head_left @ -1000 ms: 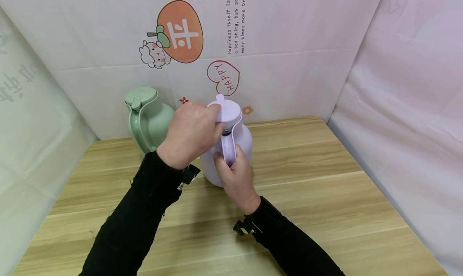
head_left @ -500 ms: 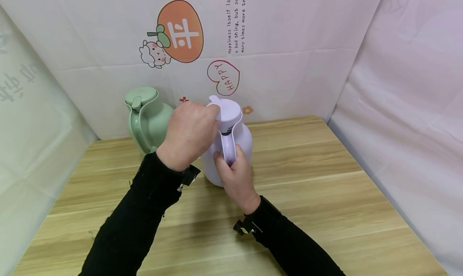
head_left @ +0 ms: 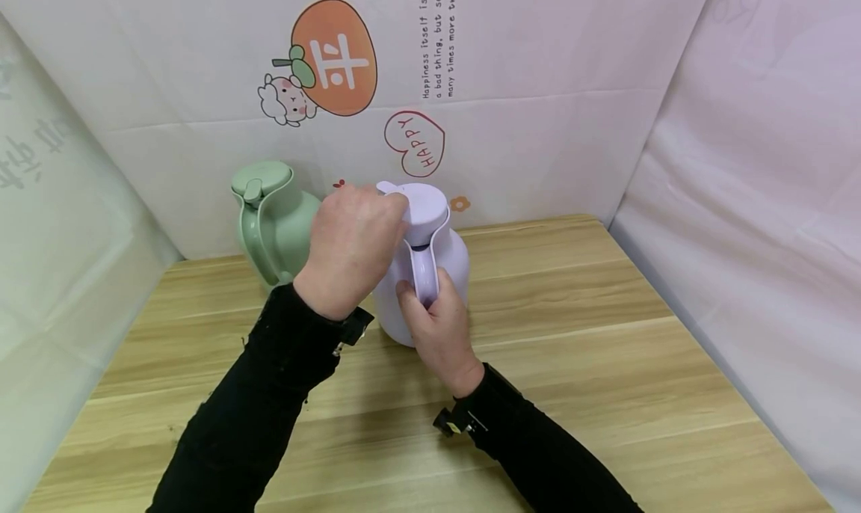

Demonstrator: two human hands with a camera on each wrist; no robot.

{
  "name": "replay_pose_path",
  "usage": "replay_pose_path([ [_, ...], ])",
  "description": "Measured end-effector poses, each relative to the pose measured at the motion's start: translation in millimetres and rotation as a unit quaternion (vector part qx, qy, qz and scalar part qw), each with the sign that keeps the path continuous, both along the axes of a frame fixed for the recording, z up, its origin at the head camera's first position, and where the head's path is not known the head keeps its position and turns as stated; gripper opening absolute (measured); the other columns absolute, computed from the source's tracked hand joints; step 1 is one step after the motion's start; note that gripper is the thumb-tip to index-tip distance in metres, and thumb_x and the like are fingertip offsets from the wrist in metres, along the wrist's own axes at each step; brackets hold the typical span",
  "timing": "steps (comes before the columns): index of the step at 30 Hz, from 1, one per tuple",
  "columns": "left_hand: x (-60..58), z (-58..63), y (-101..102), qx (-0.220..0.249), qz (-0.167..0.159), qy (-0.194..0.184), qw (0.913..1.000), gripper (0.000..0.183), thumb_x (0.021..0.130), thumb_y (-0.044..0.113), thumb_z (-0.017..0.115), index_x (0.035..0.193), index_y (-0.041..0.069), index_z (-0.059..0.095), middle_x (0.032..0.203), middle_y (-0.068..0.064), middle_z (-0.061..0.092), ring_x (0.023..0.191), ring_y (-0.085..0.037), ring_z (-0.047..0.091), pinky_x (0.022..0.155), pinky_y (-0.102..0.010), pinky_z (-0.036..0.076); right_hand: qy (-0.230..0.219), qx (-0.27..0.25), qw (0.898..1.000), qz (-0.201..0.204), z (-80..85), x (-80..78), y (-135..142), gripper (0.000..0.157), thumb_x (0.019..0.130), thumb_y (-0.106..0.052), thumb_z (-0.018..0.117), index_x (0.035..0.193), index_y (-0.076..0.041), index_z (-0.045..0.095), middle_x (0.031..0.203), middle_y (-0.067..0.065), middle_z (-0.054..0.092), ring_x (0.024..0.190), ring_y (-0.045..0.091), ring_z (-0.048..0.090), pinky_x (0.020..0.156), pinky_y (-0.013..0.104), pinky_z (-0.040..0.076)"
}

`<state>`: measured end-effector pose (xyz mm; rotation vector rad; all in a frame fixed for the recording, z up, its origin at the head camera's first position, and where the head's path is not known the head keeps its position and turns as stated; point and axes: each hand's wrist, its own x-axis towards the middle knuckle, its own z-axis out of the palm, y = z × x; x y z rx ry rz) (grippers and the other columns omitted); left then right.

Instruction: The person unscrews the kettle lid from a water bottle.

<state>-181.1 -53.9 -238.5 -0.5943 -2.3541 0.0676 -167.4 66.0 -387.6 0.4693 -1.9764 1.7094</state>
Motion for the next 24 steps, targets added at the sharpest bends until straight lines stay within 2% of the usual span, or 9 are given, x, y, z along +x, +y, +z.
replay_pose_path([
  [8,-3.1,-2.4,2,0.013,0.009,0.031,0.9994,0.031,0.089,0.024,0.083,0.067,0.01,0.065,0.058,-0.007,0.056,0.054,-0.031,0.059,0.045,-0.041,0.045,0.001,0.003,1.0,0.004,0.8,-0.5,0,0.022,0.101,-0.023,0.063,0.107,-0.003,0.059,0.082,0.006,0.054,0.074,0.018,0.056,0.063,0.031,0.046],
  [14,-5.5,-3.8,3,0.023,0.011,0.039,0.9989,0.032,0.084,0.034,0.089,0.073,0.009,0.072,0.061,-0.009,0.059,0.057,-0.032,0.061,0.047,-0.042,0.046,-0.004,0.006,1.0,0.002,1.0,-0.5,1,0.023,0.101,-0.023,0.063,0.11,-0.002,0.059,0.088,0.008,0.059,0.08,0.018,0.059,0.067,0.031,0.049],
  [24,-11.7,-7.8,5,0.034,-0.002,0.06,0.9976,0.039,0.083,0.043,0.088,0.08,0.007,0.074,0.066,-0.011,0.06,0.06,-0.032,0.056,0.053,-0.042,0.044,-0.002,0.013,1.0,-0.001,0.8,-0.5,1,0.026,0.101,-0.023,0.064,0.113,-0.001,0.06,0.092,0.009,0.062,0.082,0.018,0.061,0.068,0.031,0.05],
])
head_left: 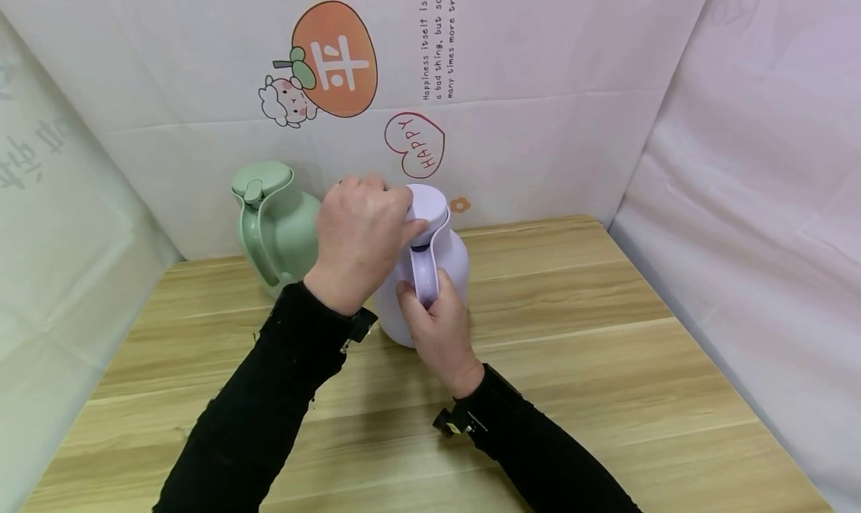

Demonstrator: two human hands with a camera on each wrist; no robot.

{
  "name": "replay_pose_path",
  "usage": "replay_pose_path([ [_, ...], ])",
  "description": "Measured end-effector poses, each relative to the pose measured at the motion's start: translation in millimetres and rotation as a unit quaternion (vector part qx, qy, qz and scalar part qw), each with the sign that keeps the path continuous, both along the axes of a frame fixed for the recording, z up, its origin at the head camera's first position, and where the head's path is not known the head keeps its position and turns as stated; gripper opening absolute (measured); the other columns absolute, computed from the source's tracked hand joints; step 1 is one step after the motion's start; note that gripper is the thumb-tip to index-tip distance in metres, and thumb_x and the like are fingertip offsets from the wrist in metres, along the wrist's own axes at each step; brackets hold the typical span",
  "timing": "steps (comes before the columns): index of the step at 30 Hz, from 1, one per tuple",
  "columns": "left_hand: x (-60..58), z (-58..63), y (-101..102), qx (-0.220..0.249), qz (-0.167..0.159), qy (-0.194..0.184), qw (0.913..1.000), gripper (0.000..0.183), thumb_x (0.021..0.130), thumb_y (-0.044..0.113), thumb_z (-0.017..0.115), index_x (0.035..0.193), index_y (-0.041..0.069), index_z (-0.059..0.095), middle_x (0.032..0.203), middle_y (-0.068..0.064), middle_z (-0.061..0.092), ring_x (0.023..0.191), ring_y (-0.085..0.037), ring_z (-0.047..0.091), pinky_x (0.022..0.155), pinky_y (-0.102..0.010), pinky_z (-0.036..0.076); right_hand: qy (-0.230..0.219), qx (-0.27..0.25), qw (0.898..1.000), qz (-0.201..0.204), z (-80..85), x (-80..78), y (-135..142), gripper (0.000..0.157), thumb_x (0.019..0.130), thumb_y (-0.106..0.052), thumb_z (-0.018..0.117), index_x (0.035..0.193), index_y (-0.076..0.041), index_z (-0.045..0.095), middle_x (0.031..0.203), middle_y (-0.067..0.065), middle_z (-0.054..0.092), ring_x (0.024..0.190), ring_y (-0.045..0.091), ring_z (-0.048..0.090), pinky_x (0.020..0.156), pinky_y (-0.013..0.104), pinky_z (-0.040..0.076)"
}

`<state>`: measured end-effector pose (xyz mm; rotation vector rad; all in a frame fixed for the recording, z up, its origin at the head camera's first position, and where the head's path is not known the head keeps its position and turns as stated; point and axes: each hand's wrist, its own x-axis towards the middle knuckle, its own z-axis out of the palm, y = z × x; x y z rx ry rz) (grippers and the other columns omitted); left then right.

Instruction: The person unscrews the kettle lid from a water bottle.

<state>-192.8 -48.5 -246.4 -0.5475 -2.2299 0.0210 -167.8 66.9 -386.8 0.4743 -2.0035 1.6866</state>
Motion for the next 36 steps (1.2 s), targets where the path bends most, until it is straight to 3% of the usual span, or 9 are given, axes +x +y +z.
replay_pose_path([
  [9,-6.8,-2.3,4,0.02,-0.017,0.011,0.9996,0.042,0.086,0.043,0.084,0.071,0.007,0.067,0.065,-0.011,0.054,0.061,-0.031,0.051,0.054,-0.042,0.042,0.008,-0.002,1.0,0.002,-0.5,-0.7,0,0.03,0.101,-0.022,0.065,0.115,0.005,0.06,0.095,0.01,0.064,0.084,0.018,0.064,0.07,0.032,0.052],
  [18,-14.6,-3.8,7,0.032,-0.033,0.013,0.9988,0.043,0.085,0.045,0.082,0.072,0.008,0.066,0.065,-0.011,0.055,0.061,-0.032,0.051,0.051,-0.043,0.043,0.011,-0.003,1.0,0.001,0.1,-0.1,0,0.024,0.101,-0.022,0.066,0.112,-0.002,0.06,0.096,0.01,0.065,0.085,0.017,0.064,0.071,0.031,0.052],
  [23,-20.3,-2.9,7,0.032,-0.055,-0.027,0.9976,0.036,0.089,0.044,0.078,0.095,0.008,0.074,0.079,-0.013,0.069,0.072,-0.034,0.061,0.058,-0.044,0.049,0.01,-0.003,1.0,-0.001,0.1,0.2,0,0.023,0.101,-0.023,0.066,0.111,-0.003,0.06,0.094,0.009,0.063,0.082,0.017,0.062,0.068,0.03,0.05],
  [28,-27.1,-0.6,6,0.014,-0.077,-0.095,0.9924,0.048,0.095,0.046,0.071,0.129,0.011,0.072,0.108,-0.013,0.076,0.094,-0.035,0.071,0.072,-0.047,0.056,0.002,-0.004,1.0,-0.002,0.6,0.8,0,0.023,0.101,-0.025,0.066,0.108,-0.004,0.06,0.089,0.007,0.061,0.078,0.016,0.06,0.065,0.029,0.048],
  [36,-36.5,1.9,3,-0.013,-0.067,-0.187,0.9799,0.055,0.102,0.051,0.06,0.145,0.018,0.063,0.135,-0.011,0.069,0.119,-0.032,0.068,0.091,-0.052,0.056,-0.01,-0.006,1.0,-0.003,1.2,1.8,0,0.022,0.101,-0.025,0.065,0.106,-0.004,0.059,0.086,0.006,0.06,0.075,0.016,0.059,0.062,0.029,0.047],
])
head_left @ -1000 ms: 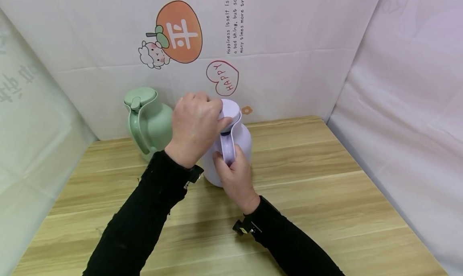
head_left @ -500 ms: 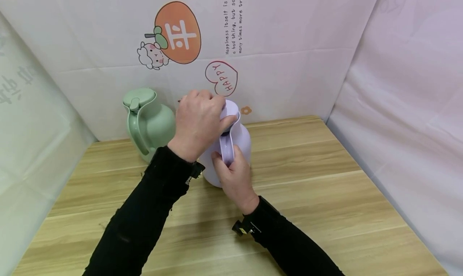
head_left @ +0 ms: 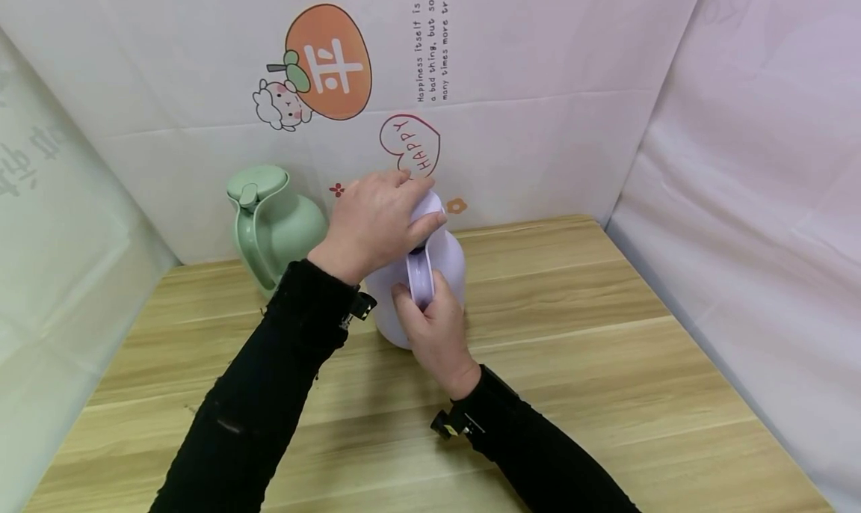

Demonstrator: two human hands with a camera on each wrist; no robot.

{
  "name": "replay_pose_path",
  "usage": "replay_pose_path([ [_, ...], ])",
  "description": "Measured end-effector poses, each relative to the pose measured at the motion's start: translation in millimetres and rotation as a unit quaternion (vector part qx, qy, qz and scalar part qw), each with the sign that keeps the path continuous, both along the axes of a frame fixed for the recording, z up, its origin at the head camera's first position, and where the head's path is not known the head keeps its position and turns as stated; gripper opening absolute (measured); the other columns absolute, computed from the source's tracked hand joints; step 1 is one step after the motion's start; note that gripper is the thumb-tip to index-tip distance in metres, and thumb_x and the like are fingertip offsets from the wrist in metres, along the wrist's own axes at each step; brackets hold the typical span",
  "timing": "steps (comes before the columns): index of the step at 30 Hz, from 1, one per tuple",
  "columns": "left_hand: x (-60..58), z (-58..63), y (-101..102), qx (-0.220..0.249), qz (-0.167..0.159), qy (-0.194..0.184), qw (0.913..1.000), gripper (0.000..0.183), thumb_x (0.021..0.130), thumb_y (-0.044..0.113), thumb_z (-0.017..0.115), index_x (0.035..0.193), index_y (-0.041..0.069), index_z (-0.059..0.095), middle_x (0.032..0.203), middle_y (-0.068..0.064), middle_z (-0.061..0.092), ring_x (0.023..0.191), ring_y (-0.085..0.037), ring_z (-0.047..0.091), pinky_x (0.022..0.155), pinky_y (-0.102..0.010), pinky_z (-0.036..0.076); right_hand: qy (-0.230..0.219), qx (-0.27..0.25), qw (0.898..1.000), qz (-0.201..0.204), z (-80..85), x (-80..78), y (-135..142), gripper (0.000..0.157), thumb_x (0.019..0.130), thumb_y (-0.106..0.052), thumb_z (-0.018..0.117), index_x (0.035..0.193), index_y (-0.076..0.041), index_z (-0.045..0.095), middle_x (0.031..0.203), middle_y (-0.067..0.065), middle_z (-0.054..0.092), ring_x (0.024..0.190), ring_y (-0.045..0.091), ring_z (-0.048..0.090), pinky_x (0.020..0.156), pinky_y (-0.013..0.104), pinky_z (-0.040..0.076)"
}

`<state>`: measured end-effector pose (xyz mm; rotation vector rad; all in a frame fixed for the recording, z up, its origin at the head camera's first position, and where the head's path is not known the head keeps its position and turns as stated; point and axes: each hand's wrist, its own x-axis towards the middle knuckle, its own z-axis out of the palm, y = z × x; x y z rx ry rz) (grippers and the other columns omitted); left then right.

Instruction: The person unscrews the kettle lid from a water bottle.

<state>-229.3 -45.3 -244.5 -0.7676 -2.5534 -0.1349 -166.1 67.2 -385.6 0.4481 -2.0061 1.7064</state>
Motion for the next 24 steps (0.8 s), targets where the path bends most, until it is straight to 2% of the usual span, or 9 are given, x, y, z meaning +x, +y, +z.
replay_pose_path([
  [3,-2.0,0.8,0,-0.008,0.008,-0.03,0.9995,0.057,0.103,0.055,0.055,0.148,0.021,0.06,0.14,-0.008,0.066,0.123,-0.03,0.066,0.096,-0.052,0.054,-0.001,-0.002,1.0,0.0,-0.3,-0.2,0,0.023,0.101,-0.025,0.065,0.107,-0.004,0.059,0.088,0.007,0.061,0.076,0.016,0.059,0.064,0.03,0.048],
  [8,-4.8,1.1,-1,-0.012,0.012,-0.057,0.9982,0.058,0.103,0.059,0.052,0.148,0.023,0.059,0.139,-0.007,0.067,0.122,-0.027,0.066,0.092,-0.051,0.054,-0.001,-0.001,1.0,-0.001,-0.8,-0.8,0,0.023,0.101,-0.025,0.065,0.109,-0.004,0.06,0.089,0.006,0.061,0.077,0.016,0.059,0.064,0.03,0.048],
  [18,-6.7,6.7,-7,-0.001,-0.013,-0.114,0.9934,0.061,0.102,0.059,0.054,0.149,0.019,0.057,0.142,-0.009,0.063,0.125,-0.027,0.062,0.098,-0.047,0.051,0.01,-0.005,1.0,0.012,-1.3,-0.2,0,0.022,0.102,-0.025,0.065,0.107,-0.004,0.059,0.085,0.006,0.056,0.071,0.016,0.055,0.059,0.029,0.044],
  [24,-5.9,12.8,-9,-0.004,-0.034,-0.129,0.9911,0.053,0.1,0.055,0.058,0.138,0.017,0.061,0.125,-0.008,0.067,0.104,-0.025,0.062,0.085,-0.043,0.05,0.011,-0.007,1.0,0.02,-2.1,-1.6,0,0.021,0.102,-0.024,0.064,0.106,-0.005,0.058,0.083,0.005,0.054,0.07,0.016,0.053,0.059,0.029,0.043],
])
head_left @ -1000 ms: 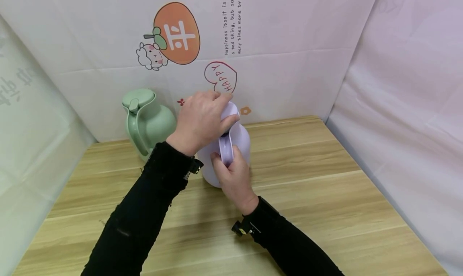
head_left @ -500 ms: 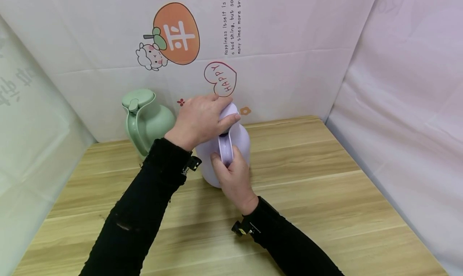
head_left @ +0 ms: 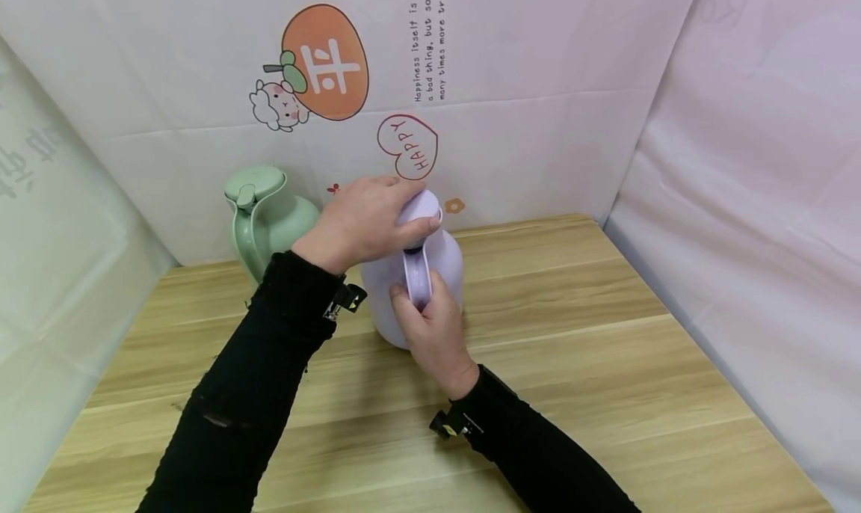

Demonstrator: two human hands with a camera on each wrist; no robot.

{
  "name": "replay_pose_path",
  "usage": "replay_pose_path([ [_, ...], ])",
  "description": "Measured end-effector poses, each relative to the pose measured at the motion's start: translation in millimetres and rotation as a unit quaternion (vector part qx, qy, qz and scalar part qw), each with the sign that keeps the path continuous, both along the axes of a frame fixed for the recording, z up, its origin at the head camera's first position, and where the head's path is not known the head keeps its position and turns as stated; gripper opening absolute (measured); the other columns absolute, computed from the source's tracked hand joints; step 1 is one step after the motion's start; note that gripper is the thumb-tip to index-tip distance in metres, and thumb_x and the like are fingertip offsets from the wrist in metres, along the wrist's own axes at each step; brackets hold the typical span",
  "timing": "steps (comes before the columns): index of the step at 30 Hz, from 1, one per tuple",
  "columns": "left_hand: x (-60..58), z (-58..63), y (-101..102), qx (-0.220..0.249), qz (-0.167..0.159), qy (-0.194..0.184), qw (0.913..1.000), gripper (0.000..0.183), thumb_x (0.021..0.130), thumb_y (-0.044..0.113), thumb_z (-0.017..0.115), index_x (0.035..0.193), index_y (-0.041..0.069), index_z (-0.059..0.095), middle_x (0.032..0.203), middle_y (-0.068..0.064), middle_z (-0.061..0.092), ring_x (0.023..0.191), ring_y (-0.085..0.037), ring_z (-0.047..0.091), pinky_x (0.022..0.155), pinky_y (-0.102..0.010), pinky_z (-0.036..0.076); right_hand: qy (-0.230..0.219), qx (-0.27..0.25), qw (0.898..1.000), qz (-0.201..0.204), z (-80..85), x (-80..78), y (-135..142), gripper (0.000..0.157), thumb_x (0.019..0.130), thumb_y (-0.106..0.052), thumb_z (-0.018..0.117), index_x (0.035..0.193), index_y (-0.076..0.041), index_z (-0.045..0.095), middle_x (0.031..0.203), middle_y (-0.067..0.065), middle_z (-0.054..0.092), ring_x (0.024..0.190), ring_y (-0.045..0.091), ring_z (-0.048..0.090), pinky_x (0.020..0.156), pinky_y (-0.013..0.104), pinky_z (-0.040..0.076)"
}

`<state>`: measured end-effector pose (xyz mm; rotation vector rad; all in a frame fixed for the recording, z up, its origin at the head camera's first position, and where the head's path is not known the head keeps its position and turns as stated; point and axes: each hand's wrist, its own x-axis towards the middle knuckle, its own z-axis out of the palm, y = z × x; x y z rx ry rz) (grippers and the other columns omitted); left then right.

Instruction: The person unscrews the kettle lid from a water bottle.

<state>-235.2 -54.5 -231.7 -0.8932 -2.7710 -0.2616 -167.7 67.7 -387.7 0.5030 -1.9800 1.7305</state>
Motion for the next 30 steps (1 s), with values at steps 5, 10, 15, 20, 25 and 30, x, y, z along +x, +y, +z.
replay_pose_path([
  [5,1.5,4.2,-2,-0.001,-0.004,-0.018,0.9998,0.049,0.098,0.054,0.062,0.131,0.017,0.062,0.114,-0.005,0.066,0.097,-0.024,0.059,0.08,-0.04,0.048,0.004,0.002,1.0,0.001,0.8,0.2,0,0.02,0.102,-0.024,0.063,0.107,-0.005,0.058,0.08,0.004,0.052,0.069,0.016,0.052,0.058,0.029,0.042],
  [10,1.4,4.3,-2,0.005,0.006,-0.025,0.9997,0.052,0.097,0.056,0.063,0.13,0.016,0.063,0.111,-0.006,0.066,0.099,-0.025,0.059,0.083,-0.04,0.048,0.001,0.004,1.0,-0.002,1.4,0.9,0,0.022,0.102,-0.025,0.064,0.108,-0.005,0.059,0.082,0.005,0.054,0.07,0.016,0.053,0.059,0.03,0.043],
  [15,1.6,0.9,-1,0.003,0.031,-0.005,0.9995,0.065,0.095,0.061,0.063,0.14,0.014,0.062,0.121,-0.011,0.068,0.106,-0.027,0.061,0.087,-0.044,0.05,-0.007,0.002,1.0,-0.004,1.8,1.8,0,0.025,0.102,-0.026,0.064,0.11,-0.003,0.06,0.085,0.006,0.056,0.073,0.017,0.055,0.061,0.03,0.045],
  [20,1.1,-4.0,2,0.009,0.056,0.02,0.9982,0.068,0.093,0.065,0.062,0.137,0.014,0.064,0.117,-0.013,0.069,0.102,-0.03,0.062,0.082,-0.045,0.051,-0.012,0.003,1.0,-0.007,1.2,2.1,0,0.024,0.102,-0.026,0.065,0.11,-0.004,0.059,0.088,0.007,0.058,0.075,0.017,0.056,0.063,0.03,0.046],
  [25,1.3,-6.9,4,0.008,0.083,0.026,0.9961,0.07,0.092,0.069,0.059,0.134,0.013,0.065,0.115,-0.016,0.069,0.099,-0.032,0.061,0.077,-0.045,0.051,-0.017,0.003,1.0,-0.011,0.9,2.2,0,0.024,0.101,-0.026,0.065,0.108,-0.004,0.059,0.091,0.007,0.059,0.077,0.017,0.057,0.064,0.03,0.047],
  [30,2.0,-7.5,5,0.006,0.098,0.035,0.9946,0.073,0.092,0.071,0.058,0.135,0.013,0.064,0.113,-0.016,0.068,0.097,-0.032,0.06,0.074,-0.045,0.05,-0.017,0.005,1.0,-0.013,1.1,2.3,0,0.024,0.101,-0.026,0.065,0.109,-0.004,0.06,0.091,0.007,0.059,0.078,0.017,0.058,0.065,0.03,0.047],
])
